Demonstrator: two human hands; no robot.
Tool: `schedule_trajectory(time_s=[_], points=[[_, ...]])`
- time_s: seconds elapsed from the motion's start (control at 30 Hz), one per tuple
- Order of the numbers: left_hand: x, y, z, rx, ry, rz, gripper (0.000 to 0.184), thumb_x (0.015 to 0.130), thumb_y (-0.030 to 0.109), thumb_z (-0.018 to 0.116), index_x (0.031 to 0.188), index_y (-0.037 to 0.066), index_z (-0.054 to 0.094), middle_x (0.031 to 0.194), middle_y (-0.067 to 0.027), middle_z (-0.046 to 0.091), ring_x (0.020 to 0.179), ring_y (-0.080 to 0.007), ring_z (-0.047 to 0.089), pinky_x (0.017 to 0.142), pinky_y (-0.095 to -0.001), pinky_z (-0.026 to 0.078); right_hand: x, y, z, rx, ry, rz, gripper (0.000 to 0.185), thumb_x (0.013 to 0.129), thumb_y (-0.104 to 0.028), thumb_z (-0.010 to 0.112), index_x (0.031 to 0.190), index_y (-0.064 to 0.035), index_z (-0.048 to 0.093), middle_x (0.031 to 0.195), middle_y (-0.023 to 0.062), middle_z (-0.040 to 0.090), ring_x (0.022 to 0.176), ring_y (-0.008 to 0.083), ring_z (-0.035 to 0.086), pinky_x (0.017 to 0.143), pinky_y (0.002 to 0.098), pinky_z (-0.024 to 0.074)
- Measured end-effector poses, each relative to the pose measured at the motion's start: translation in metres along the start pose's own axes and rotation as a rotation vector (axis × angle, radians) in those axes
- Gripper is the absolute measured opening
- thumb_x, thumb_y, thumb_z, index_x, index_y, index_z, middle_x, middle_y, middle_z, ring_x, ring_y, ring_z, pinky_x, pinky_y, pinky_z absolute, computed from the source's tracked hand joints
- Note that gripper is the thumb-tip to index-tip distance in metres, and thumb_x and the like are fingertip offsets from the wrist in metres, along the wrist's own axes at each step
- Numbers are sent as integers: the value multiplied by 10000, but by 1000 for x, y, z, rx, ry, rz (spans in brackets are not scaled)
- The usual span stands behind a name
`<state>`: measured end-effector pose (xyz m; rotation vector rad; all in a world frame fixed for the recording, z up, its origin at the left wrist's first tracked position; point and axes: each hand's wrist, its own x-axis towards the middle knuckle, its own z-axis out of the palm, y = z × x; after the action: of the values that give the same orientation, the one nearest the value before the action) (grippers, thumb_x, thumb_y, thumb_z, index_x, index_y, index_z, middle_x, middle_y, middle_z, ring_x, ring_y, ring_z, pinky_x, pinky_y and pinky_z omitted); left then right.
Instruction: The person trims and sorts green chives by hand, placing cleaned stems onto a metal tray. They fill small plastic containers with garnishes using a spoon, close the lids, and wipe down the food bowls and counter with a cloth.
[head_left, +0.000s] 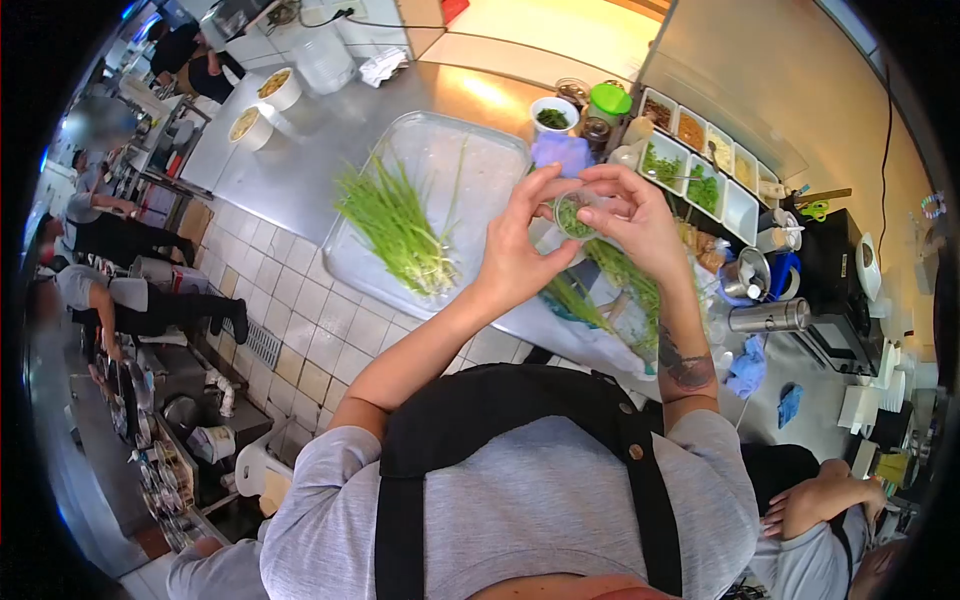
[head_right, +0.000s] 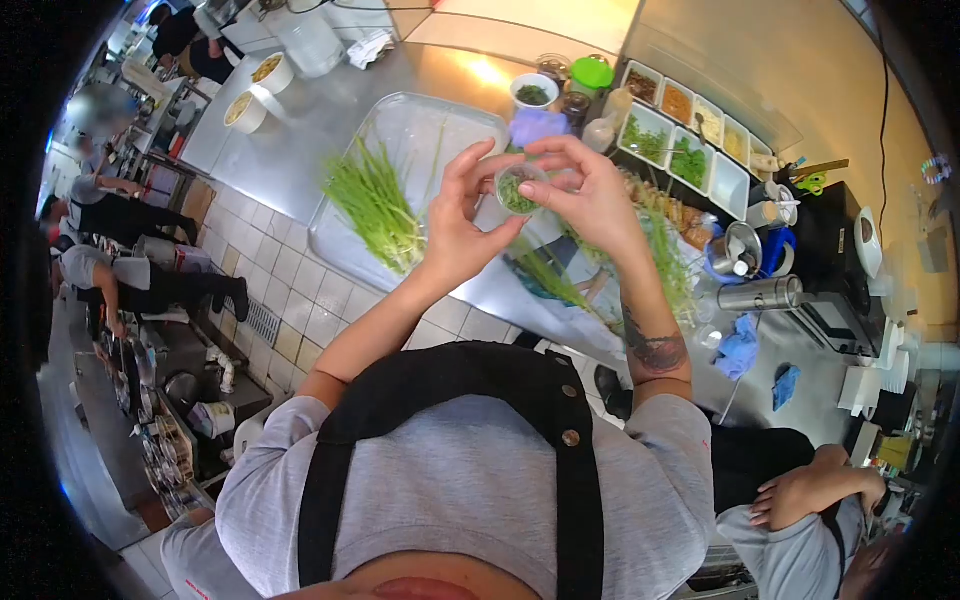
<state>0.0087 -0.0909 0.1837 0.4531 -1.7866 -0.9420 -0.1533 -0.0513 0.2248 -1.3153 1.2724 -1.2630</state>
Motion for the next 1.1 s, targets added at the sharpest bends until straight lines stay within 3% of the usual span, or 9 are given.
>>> schedule_trajectory(time_s=[0.17, 0.27, 0.3, 0.4, 0.57, 0.8, 0.93, 1.03, 1.1], points=[[-56, 16, -78, -176, 53, -144, 758, 652, -100, 657, 1296, 36, 281, 1137, -130, 527, 1032, -181, 522, 817, -287, 424, -9, 3, 96, 45, -77, 98, 283, 759, -96, 676, 1008, -2, 580, 744, 8, 615, 567, 21, 489, 479, 183, 388], [-96, 19, -130, -414, 134, -273, 643, 731, 17, 654, 1280, 27, 320, 1115, -112, 519, 951, -180, 547, 768, -279, 451, -12, 12, 154, -19, -142, 66, 268, 783, -116, 659, 1021, -18, 584, 807, -9, 619, 636, 5, 517, 505, 153, 380], [-110, 20, -150, -343, 182, -409, 340, 841, 133, 559, 1137, -1, 461, 885, -88, 573, 759, -164, 570, 660, -259, 456, -13, 13, 175, -42, -172, 68, 264, 781, -119, 663, 1014, -16, 592, 816, -5, 622, 640, 9, 520, 511, 160, 388], [-138, 25, -199, -29, 200, -657, 292, 910, 250, 445, 874, -22, 544, 618, -94, 536, 555, -166, 535, 513, -295, 414, -13, 18, 233, -91, -307, 84, 274, 780, -117, 663, 1023, -14, 590, 828, -2, 623, 646, 16, 523, 524, 171, 400], [-170, 34, -260, 532, 401, -479, 375, 935, 241, 368, 705, -24, 499, 563, -220, 476, 528, -403, 476, 490, -429, 360, -8, 44, 338, 91, -139, -5, 265, 837, -211, 607, 984, 8, 619, 750, 42, 612, 580, 59, 527, 512, 203, 427], [-182, 8, -293, 593, 543, -438, 367, 932, 235, 372, 701, -31, 473, 591, -241, 476, 556, -415, 490, 502, -447, 359, 17, 54, 402, -323, 72, -190, 370, 923, -292, 453, 759, 28, 544, 583, 98, 498, 535, 132, 468, 474, 309, 366], [-175, -7, -324, 536, 526, -508, 372, 931, 242, 374, 691, -32, 450, 578, -239, 461, 534, -410, 475, 492, -441, 353, 49, 69, 431, -285, 14, -274, 375, 925, -294, 445, 722, 21, 471, 573, 143, 454, 475, 196, 416, 469, 347, 341], [-166, -31, -346, 503, 565, -494, 381, 932, 251, 375, 687, -32, 442, 569, -236, 448, 507, -397, 458, 478, -432, 348, 76, 74, 450, -271, -18, -266, 390, 909, -306, 472, 711, 30, 444, 576, 193, 486, 526, 341, 478, 495, 404, 354], [-152, -48, -363, 493, 591, -456, 385, 933, 257, 375, 687, -31, 444, 560, -230, 445, 492, -389, 447, 470, -427, 348, 99, 79, 461, -218, -19, -267, 386, 908, -303, 476, 713, 28, 448, 568, 182, 491, 499, 315, 495, 469, 390, 376]])
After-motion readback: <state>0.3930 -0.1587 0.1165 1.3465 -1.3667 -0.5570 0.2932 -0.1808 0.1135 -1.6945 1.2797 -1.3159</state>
